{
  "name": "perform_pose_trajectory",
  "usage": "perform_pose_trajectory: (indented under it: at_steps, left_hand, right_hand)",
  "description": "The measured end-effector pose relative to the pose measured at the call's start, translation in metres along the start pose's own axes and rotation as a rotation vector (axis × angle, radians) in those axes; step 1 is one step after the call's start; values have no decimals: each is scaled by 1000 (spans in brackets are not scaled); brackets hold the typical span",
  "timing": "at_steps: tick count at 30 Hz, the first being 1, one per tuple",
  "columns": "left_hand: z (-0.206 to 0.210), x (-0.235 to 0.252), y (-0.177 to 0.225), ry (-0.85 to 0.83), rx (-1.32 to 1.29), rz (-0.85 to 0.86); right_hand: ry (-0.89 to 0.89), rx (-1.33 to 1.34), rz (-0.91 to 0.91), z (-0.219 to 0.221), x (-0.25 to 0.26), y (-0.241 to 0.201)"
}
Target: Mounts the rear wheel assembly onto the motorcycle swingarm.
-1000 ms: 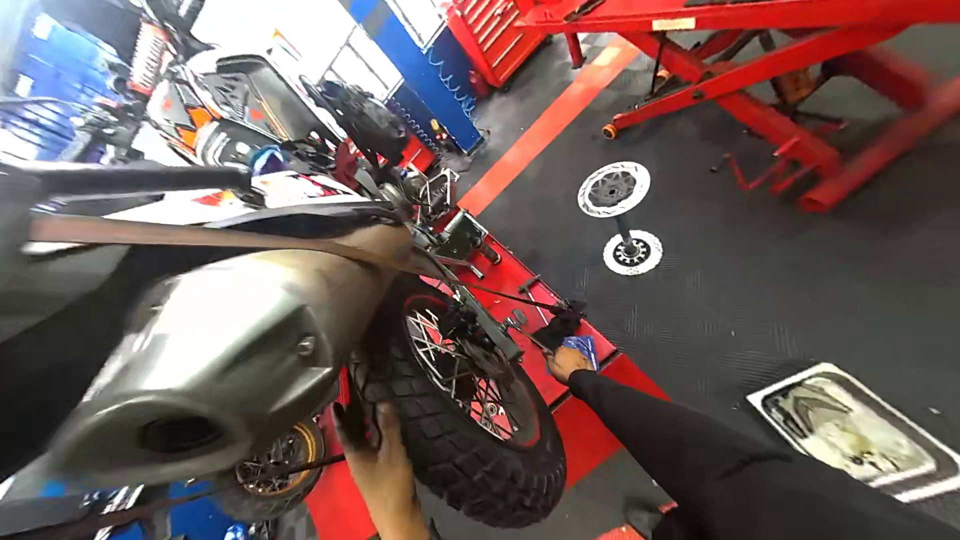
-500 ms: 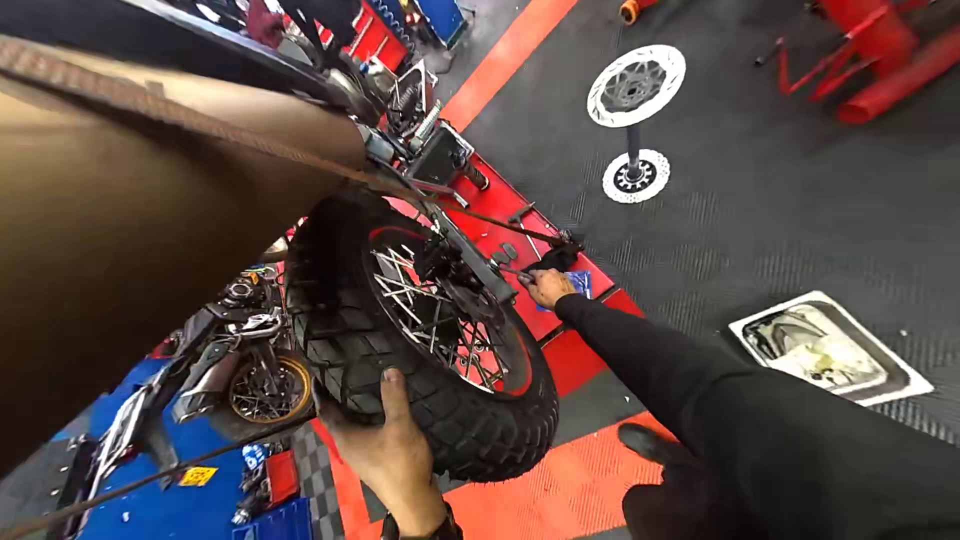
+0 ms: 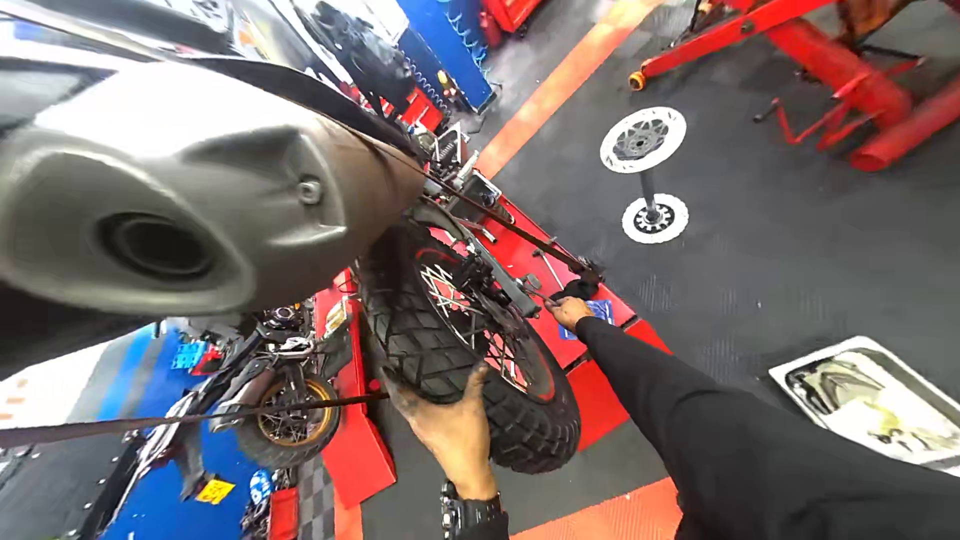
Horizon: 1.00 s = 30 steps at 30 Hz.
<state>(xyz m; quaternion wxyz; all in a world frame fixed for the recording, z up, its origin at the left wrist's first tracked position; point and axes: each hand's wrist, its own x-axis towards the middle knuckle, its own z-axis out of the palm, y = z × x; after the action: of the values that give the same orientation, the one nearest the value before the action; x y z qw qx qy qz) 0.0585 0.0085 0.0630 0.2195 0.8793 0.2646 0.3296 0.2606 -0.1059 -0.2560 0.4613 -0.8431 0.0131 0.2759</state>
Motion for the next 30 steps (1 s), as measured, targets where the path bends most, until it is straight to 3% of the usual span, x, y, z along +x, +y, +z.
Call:
perform_pose_trajectory:
  at_steps: [6, 24, 30]
  left_hand:
    - [2, -12, 13, 62, 51, -143]
    - [0, -26, 7, 151, 98, -109]
    - [-4, -31, 7, 143, 98, -113]
  right_hand:
    - [-38, -45, -13, -7, -1, -4]
    - [-77, -123, 17, -4, -4, -9]
    - [-81, -123, 53, -5, -27, -12]
